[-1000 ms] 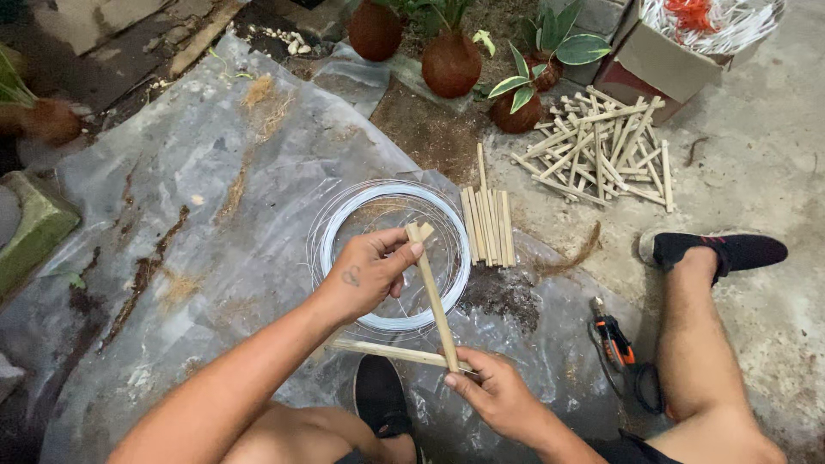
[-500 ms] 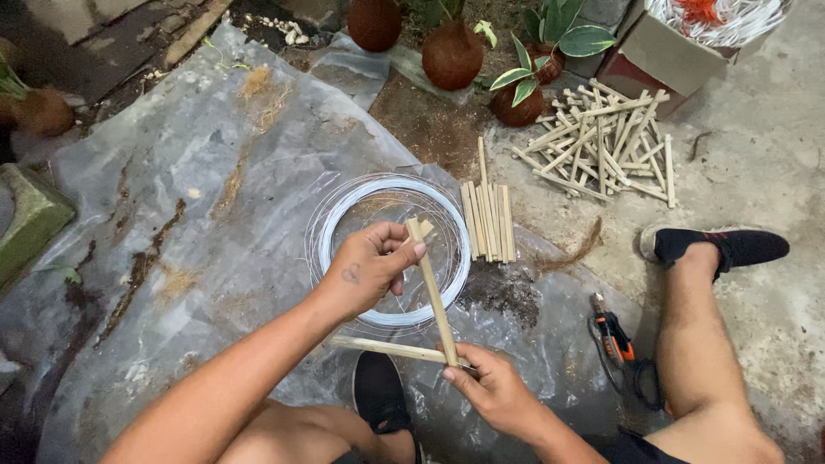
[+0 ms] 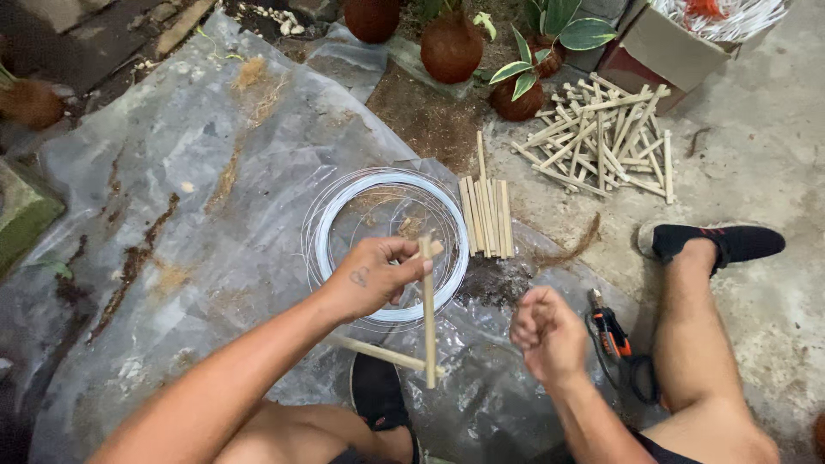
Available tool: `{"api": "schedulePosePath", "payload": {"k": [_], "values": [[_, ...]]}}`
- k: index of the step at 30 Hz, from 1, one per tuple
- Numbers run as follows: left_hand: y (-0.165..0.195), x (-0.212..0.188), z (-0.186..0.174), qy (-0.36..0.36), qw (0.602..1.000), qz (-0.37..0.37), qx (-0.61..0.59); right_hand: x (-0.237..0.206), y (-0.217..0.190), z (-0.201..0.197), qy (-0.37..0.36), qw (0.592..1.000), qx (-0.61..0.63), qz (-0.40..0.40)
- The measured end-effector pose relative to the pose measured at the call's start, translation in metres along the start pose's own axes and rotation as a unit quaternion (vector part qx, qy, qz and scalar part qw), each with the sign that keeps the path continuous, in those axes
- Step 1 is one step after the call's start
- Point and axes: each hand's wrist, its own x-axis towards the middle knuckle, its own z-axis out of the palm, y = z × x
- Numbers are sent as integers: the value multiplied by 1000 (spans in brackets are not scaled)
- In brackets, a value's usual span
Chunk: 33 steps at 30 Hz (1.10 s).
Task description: The person sits on the floor and assembles small triangular frames from wooden dowel sticks, fitting sticks together, cutting a stick with pliers, and applying glue at the joints with a handheld tool. At the end the person lifts and handles a large coil of wire.
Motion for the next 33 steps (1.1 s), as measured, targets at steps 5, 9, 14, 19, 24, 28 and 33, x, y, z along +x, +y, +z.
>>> {"api": "schedulePosePath", "payload": {"k": [5,9,14,19,24,28,33], "values": [[-1,4,16,-42,998,-39,26,21,-33,49,27,997,56,34],[-1,5,21,-37,998,-41,31,20,-30,95,21,998,52,41],[-3,4,20,-42,997,-65,-4,23,-23,110,-20,981,176,76],[-5,5,17,-52,997,-63,-18,16,-33,108,-143,960,237,42],[-6,4,16,-65,996,-64,-17,7,-37,91,-46,975,213,51],[-10,5,20,-66,995,-74,-18,8,-23,67,-75,968,234,53],[-18,5,30,-120,991,-66,-3,24,-15,47,10,943,330,44]]}}
